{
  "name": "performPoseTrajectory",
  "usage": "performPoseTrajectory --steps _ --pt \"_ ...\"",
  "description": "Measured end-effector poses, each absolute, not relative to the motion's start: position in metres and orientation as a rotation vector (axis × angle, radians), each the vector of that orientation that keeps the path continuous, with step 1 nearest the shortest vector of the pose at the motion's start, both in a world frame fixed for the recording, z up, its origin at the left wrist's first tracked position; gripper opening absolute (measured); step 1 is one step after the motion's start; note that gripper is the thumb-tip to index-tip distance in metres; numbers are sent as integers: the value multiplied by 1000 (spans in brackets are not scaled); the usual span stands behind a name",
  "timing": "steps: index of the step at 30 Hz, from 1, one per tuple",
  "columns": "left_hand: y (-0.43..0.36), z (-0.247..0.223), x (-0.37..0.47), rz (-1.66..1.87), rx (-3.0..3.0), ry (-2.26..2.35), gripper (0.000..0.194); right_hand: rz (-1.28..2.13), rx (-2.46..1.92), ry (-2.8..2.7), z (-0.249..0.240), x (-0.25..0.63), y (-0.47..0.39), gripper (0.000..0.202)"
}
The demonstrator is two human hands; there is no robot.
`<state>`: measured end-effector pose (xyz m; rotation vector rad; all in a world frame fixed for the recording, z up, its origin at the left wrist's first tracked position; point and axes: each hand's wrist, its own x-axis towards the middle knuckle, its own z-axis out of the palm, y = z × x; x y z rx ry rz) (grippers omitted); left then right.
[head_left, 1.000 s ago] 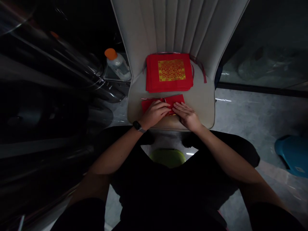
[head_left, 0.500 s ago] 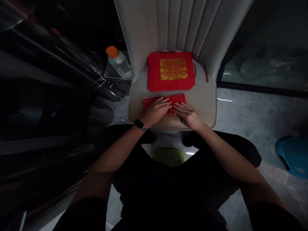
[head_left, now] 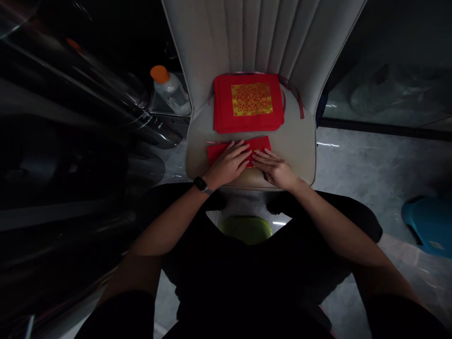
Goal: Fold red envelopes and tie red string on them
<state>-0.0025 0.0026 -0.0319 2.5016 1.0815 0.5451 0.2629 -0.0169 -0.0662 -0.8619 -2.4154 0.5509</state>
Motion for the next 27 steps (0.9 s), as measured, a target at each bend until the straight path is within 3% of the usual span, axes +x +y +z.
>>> performPoseTrajectory --steps 7,17,27 --pt "2 -34 -3 554 2506 1075 41 503 -892 -2435 -58 262 -20 52" --pt "0 -28 -2 485 2521 1088 53 516 -1031 -2465 -37 255 -37 58" --pt "-3 -24 4 539 2465 1156 49 553 -1130 -2412 -34 271 -60 62"
